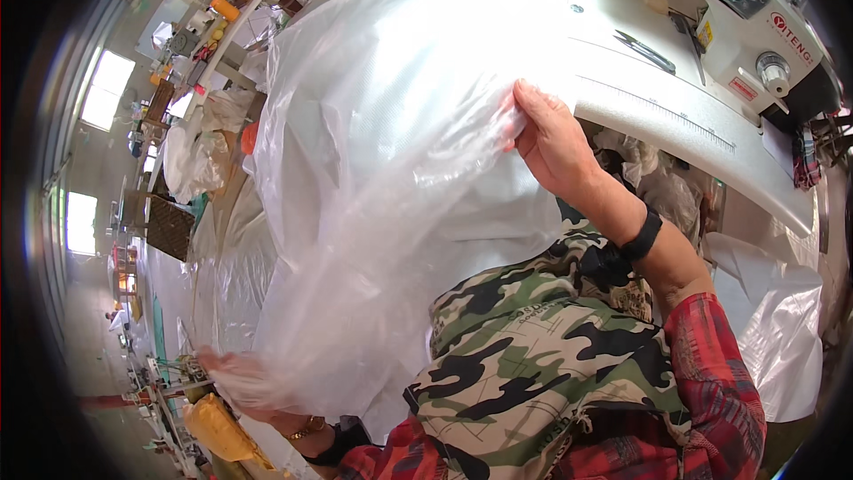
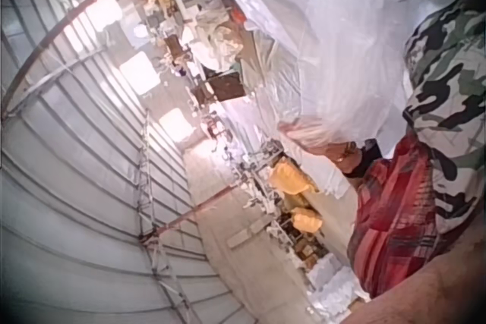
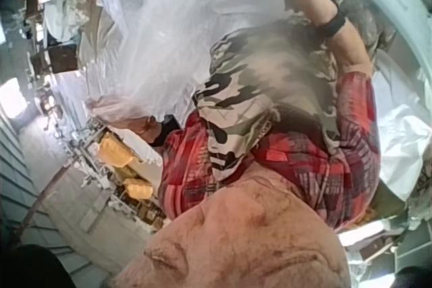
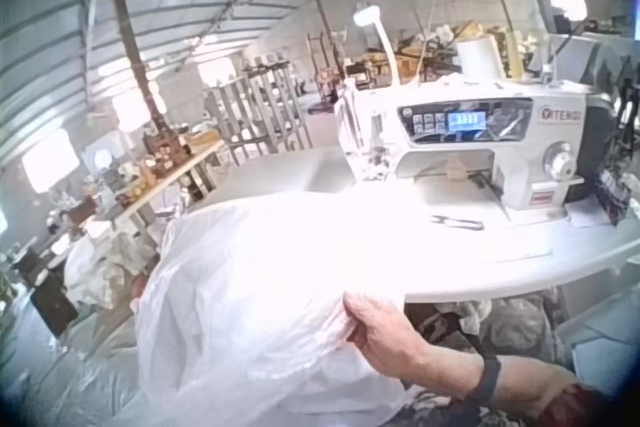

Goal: Sewing large white plastic sheets using an industrial sewing machine.

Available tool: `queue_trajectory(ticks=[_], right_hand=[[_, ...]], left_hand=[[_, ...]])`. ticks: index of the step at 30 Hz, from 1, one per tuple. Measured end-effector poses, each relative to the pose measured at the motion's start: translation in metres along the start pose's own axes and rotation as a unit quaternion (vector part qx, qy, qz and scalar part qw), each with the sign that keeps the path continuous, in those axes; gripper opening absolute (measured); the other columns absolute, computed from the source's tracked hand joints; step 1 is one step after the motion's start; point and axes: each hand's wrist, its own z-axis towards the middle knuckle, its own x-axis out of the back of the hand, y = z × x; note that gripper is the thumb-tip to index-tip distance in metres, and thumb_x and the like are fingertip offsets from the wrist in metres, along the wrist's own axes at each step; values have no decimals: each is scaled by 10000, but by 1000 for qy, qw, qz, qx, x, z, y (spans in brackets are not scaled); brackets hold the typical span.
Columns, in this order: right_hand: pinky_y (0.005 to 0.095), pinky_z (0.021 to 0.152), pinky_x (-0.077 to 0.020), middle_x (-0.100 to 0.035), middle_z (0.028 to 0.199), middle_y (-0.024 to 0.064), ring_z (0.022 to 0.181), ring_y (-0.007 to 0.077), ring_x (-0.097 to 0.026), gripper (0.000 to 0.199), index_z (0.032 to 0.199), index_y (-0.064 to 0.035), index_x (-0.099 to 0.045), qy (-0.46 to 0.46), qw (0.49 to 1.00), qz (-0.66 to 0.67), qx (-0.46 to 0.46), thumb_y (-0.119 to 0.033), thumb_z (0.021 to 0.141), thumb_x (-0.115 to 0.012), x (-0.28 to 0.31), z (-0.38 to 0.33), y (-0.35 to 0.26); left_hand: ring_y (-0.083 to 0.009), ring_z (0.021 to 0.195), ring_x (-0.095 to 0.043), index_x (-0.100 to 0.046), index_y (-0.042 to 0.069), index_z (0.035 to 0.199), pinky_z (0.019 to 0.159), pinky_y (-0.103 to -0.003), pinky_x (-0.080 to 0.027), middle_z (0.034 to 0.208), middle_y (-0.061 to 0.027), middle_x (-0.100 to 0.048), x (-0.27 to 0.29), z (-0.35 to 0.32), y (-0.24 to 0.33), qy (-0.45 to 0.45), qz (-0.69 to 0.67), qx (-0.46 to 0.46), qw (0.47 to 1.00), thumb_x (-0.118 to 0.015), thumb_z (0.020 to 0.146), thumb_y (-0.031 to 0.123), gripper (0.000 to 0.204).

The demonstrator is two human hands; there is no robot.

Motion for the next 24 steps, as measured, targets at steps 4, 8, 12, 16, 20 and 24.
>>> queue_trajectory(ticks=[4, 8, 12, 16, 20, 24], right_hand=[[293, 740, -514, -673, 792, 44, 714, 124, -626, 342, 913, -43, -657, 62, 997, 38, -32, -306, 1040, -479, -8, -14, -2], [285, 780, -512, -680, 813, 31, 766, 115, -636, 344, 913, -47, -672, -144, 987, -22, -63, -310, 1035, -487, 10, -23, -1], [277, 801, -494, -676, 812, 17, 781, 99, -626, 370, 875, -39, -689, -146, 961, -194, -130, -345, 1010, -532, 11, -30, 1], [281, 814, -488, -675, 788, 31, 787, 114, -625, 347, 879, -26, -705, -237, 941, -177, -164, -321, 988, -559, 18, -41, -4], [298, 809, -483, -674, 771, 41, 779, 128, -624, 337, 847, -17, -709, -208, 934, -205, -203, -289, 982, -562, 28, -58, -4], [316, 762, -484, -657, 791, 65, 738, 143, -597, 244, 884, -1, -686, -150, 963, -122, -190, -210, 960, -584, 40, -75, -9]], left_hand=[[-114, 673, -540, -643, 32, 896, 636, -242, -462, 794, 6, -581, -27, -30, 0, -223, -194, 210, 932, -572, 889, 67, 80], [-328, 735, -644, -656, 26, 952, 691, -402, -503, 856, -117, -670, -65, -42, -9, -623, 191, -48, 757, -553, 878, 9, 128], [-423, 861, -631, -662, 8, 998, 766, -440, -513, 964, -209, -660, -79, -27, 23, -549, 170, -102, 812, -544, 865, -22, 180], [-405, 1017, -626, -635, -26, 1122, 882, -401, -511, 1115, -216, -650, -112, -5, 65, -436, 7, -92, 895, -530, 902, -14, 245], [-406, 1116, -604, -579, -19, 1255, 950, -396, -492, 1240, -222, -621, -174, -27, 83, -455, -106, -158, 870, -557, 924, 35, 335], [-346, 862, -661, -596, 11, 1232, 775, -382, -525, 1005, -208, -679, -214, -46, 86, -540, -28, -190, 819, -597, 886, 85, 354]])
